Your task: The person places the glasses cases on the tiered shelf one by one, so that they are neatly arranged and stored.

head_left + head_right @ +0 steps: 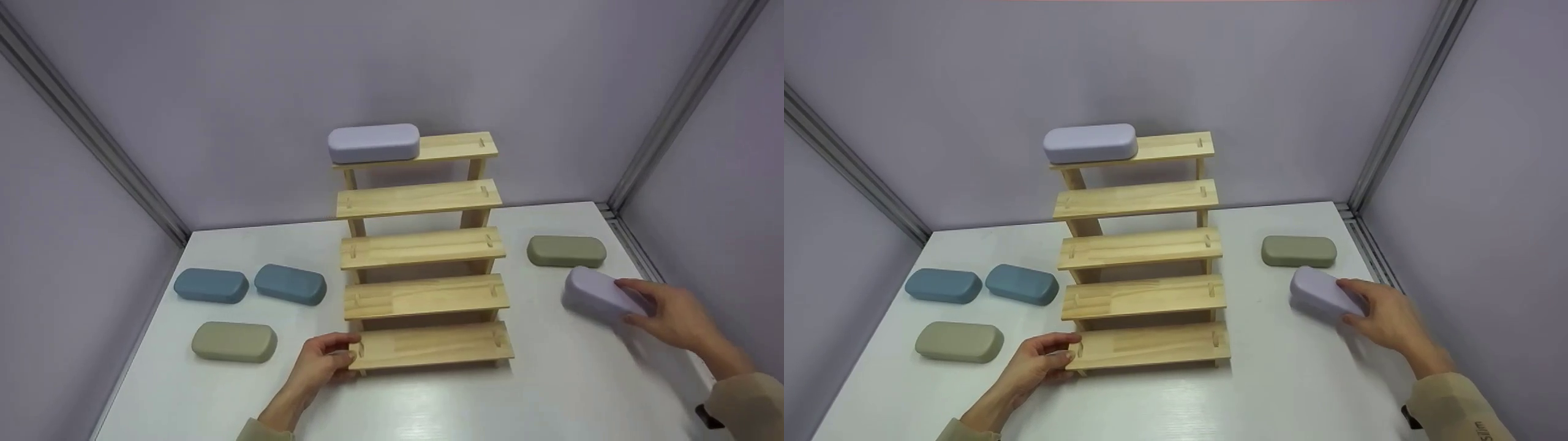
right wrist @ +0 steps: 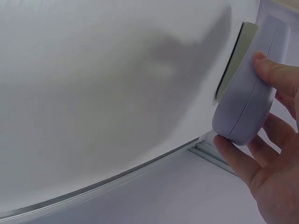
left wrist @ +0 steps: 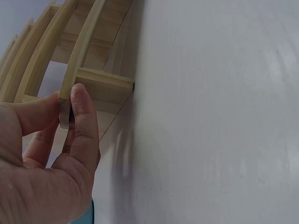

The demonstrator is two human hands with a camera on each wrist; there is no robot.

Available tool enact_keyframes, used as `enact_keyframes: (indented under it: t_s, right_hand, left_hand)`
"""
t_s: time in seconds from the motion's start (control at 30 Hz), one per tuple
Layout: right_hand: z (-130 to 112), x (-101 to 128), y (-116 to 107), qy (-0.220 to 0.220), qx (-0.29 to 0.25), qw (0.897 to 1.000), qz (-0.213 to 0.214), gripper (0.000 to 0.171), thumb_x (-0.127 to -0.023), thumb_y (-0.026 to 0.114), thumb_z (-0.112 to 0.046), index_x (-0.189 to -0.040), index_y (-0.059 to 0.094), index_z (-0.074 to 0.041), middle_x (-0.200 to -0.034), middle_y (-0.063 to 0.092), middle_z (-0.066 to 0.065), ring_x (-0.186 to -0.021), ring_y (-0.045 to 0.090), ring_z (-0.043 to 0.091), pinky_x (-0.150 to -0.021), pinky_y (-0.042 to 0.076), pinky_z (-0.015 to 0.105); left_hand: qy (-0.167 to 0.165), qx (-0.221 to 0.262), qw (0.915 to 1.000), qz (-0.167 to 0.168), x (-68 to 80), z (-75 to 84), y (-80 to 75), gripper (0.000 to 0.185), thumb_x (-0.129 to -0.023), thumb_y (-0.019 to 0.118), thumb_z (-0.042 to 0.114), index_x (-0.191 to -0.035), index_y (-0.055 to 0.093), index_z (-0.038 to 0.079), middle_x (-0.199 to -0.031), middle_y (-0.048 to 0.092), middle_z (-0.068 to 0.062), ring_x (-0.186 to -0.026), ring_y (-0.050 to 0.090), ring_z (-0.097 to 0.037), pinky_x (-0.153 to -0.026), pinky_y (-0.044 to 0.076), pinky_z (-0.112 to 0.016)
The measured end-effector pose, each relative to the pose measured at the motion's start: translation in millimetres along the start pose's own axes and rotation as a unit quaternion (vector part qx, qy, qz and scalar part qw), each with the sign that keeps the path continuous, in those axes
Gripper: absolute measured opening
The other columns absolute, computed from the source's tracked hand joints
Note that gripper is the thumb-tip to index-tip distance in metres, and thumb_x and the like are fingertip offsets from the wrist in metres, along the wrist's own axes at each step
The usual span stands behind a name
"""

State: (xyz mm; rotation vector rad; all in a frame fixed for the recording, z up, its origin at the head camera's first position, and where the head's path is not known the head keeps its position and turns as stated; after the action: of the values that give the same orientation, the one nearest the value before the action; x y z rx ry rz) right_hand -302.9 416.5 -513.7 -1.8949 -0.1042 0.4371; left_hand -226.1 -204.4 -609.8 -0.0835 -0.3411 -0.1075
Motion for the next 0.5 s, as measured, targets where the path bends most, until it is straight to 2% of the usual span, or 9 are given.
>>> enact_keyframes:
  t_s: [0.27,0.37,0.5]
  right_hand:
    - [-27.5,-21.3,-17.4,-0.028,-0.003,1.0,0.001,0.067,-0.078,0.1,-0.015,-0.142,0.076,-0.012,-0.127,0.083,0.023,-0.096,0.069,0.018,-0.075,0.049,0.03]
    - [-36.1,-28.5,-24.5,-0.034,-0.006,0.999,0.001,0.067,-0.079,0.1,-0.014,-0.142,0.077,-0.013,-0.126,0.083,0.021,-0.094,0.066,0.014,-0.076,0.049,0.029]
    - [-47.4,-38.8,-34.9,-0.036,-0.018,0.999,-0.006,0.067,-0.08,0.099,-0.014,-0.143,0.077,-0.014,-0.128,0.083,0.021,-0.098,0.068,0.018,-0.079,0.048,0.028]
  left_hand:
    - [0.0,0.003,1.0,0.005,-1.5,-0.9,-0.8,0.041,-0.097,0.076,0.003,-0.138,0.075,-0.002,-0.128,0.076,-0.009,-0.101,0.069,-0.015,-0.076,0.069,-0.031]
    - [-0.001,0.004,1.0,0.006,-1.8,-2.0,-0.7,0.041,-0.097,0.076,0.004,-0.138,0.075,-0.002,-0.127,0.076,-0.009,-0.1,0.069,-0.015,-0.076,0.069,-0.031]
    - [-0.004,0.012,0.9999,0.007,-0.5,-2.2,-0.2,0.041,-0.098,0.076,0.003,-0.138,0.075,-0.002,-0.127,0.076,-0.009,-0.098,0.068,-0.016,-0.076,0.069,-0.031]
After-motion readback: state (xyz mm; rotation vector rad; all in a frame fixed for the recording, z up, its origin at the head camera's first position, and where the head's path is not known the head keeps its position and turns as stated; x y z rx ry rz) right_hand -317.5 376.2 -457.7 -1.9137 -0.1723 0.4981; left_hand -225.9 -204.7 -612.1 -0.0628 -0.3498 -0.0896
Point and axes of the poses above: each hand's wrist, its own x-axis away from the middle knuckle, its own y-axis out of the palm, z = x × y, the point moved 10 cm from there along -x, towards the middle knuckle
